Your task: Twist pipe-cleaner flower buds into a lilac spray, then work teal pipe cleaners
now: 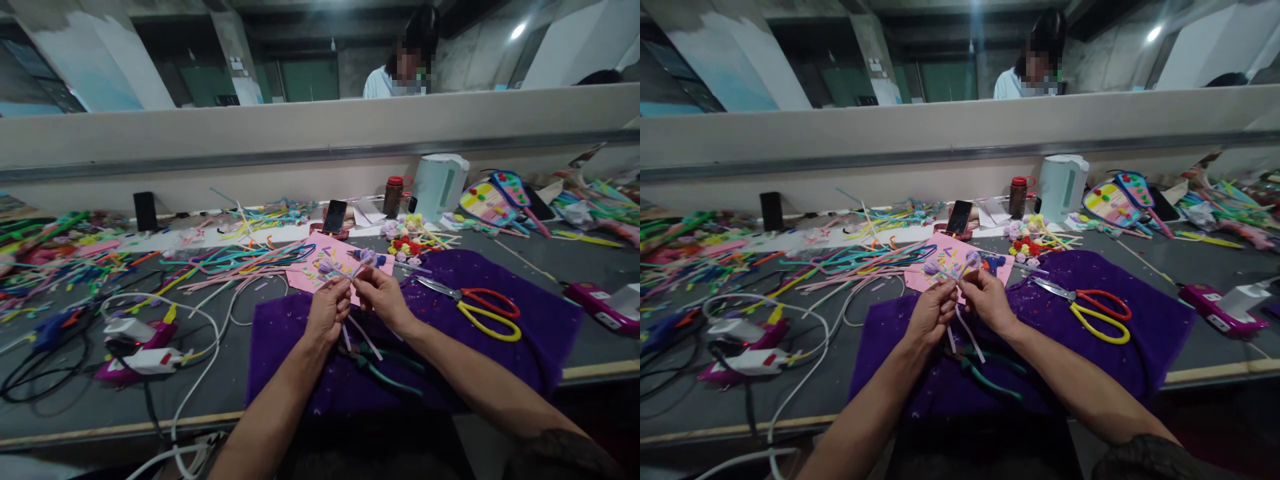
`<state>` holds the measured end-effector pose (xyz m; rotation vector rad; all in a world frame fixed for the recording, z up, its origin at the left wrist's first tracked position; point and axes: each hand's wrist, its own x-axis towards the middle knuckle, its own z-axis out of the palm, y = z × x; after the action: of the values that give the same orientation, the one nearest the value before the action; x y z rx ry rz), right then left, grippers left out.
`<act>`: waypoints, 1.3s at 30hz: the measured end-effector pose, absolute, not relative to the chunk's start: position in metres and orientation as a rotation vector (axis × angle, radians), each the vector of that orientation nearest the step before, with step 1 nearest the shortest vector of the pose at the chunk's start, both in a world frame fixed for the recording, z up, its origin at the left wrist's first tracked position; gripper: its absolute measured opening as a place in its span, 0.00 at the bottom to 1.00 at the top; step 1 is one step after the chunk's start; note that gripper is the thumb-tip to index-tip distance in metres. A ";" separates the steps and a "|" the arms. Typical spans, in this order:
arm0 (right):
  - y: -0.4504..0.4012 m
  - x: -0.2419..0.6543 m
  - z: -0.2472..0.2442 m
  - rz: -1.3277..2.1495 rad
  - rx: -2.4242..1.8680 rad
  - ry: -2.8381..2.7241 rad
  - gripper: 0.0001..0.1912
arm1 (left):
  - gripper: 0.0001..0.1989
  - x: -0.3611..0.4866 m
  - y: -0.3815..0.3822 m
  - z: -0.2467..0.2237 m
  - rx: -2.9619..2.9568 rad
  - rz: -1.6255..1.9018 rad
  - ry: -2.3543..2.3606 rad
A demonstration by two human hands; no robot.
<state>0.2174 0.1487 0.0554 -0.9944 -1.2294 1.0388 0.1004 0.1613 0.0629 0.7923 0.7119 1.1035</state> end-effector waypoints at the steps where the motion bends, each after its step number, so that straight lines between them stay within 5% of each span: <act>1: 0.149 0.218 0.056 1.043 -0.987 -1.231 0.12 | 0.11 0.100 0.161 0.062 0.783 1.099 0.707; 39: 0.144 0.218 0.064 1.076 -0.938 -1.247 0.10 | 0.15 0.095 0.162 0.068 0.877 1.211 0.888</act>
<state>0.2179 0.1438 0.0638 -0.9384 -1.2474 1.0761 0.0954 0.1622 0.0676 0.8765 0.8875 1.2105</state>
